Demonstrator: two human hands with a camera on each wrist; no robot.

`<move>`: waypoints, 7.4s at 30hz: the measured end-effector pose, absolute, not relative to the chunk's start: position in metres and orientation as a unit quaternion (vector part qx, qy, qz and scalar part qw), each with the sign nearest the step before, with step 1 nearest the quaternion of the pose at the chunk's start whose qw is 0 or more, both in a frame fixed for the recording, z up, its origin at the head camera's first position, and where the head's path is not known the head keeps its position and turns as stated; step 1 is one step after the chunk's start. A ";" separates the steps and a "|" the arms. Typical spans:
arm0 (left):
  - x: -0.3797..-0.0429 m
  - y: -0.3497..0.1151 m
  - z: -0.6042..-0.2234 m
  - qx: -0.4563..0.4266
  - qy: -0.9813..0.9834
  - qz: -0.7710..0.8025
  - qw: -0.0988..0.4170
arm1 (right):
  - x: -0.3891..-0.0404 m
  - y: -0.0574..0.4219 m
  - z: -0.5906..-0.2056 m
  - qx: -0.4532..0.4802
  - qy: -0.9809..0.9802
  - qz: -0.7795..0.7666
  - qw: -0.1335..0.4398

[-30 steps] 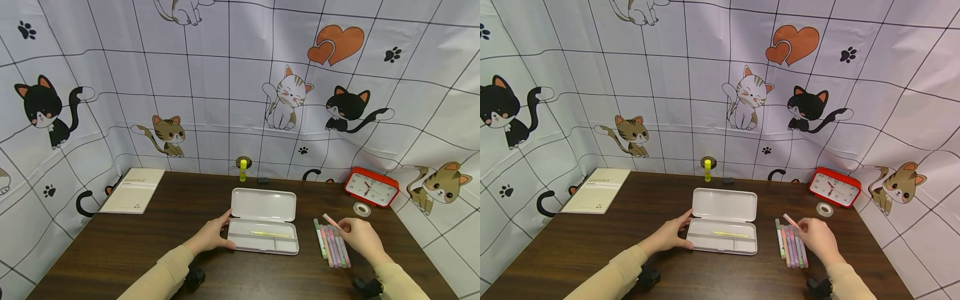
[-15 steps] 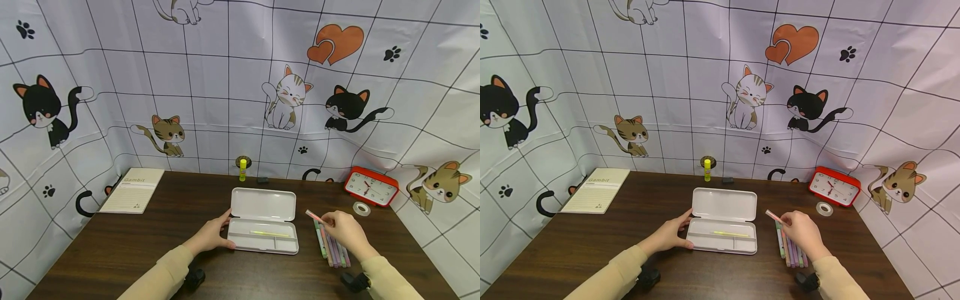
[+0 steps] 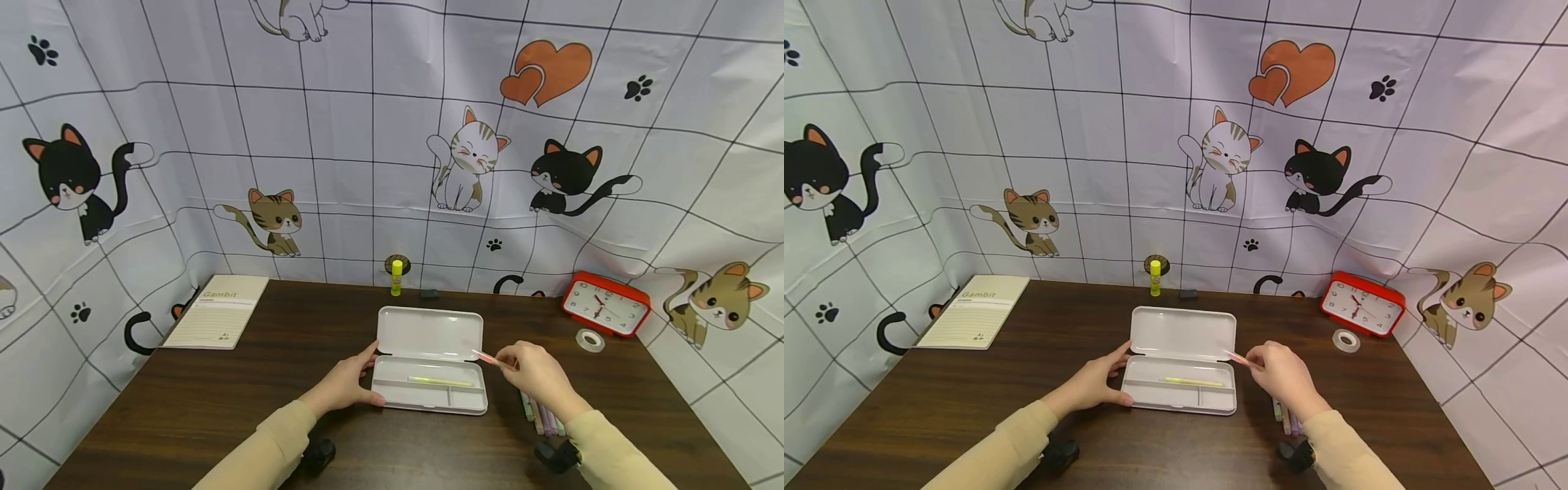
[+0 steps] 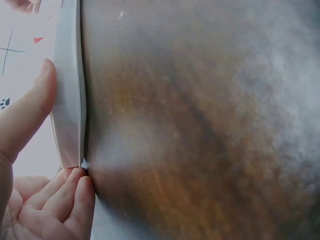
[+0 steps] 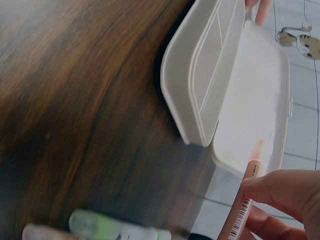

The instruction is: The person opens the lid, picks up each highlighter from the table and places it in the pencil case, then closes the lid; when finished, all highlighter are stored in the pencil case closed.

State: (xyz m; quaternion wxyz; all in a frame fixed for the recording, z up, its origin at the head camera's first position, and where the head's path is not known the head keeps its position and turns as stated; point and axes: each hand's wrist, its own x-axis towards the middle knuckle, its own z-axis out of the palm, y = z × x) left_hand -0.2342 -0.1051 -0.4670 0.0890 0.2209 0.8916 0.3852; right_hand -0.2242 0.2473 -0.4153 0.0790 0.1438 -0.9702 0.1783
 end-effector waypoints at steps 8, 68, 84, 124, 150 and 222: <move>-0.234 -0.106 -0.467 0.223 0.894 0.380 0.084 | -0.230 0.223 -0.420 0.167 -0.966 0.183 0.078; -0.234 -0.106 -0.467 0.220 0.891 0.388 0.089 | -0.236 0.203 -0.414 0.201 -0.952 0.219 0.076; -0.234 -0.105 -0.469 0.218 0.893 0.385 0.085 | -0.225 0.246 -0.419 0.152 -0.961 0.222 0.068; -0.235 -0.105 -0.469 0.220 0.888 0.392 0.092 | -0.202 0.333 -0.445 0.053 -0.977 0.202 0.045; -0.235 -0.105 -0.468 0.223 0.891 0.385 0.089 | -0.202 0.345 -0.448 -0.002 -0.980 0.200 0.008; -0.234 -0.105 -0.469 0.220 0.889 0.392 0.087 | -0.221 0.235 -0.425 0.127 -0.973 0.172 0.084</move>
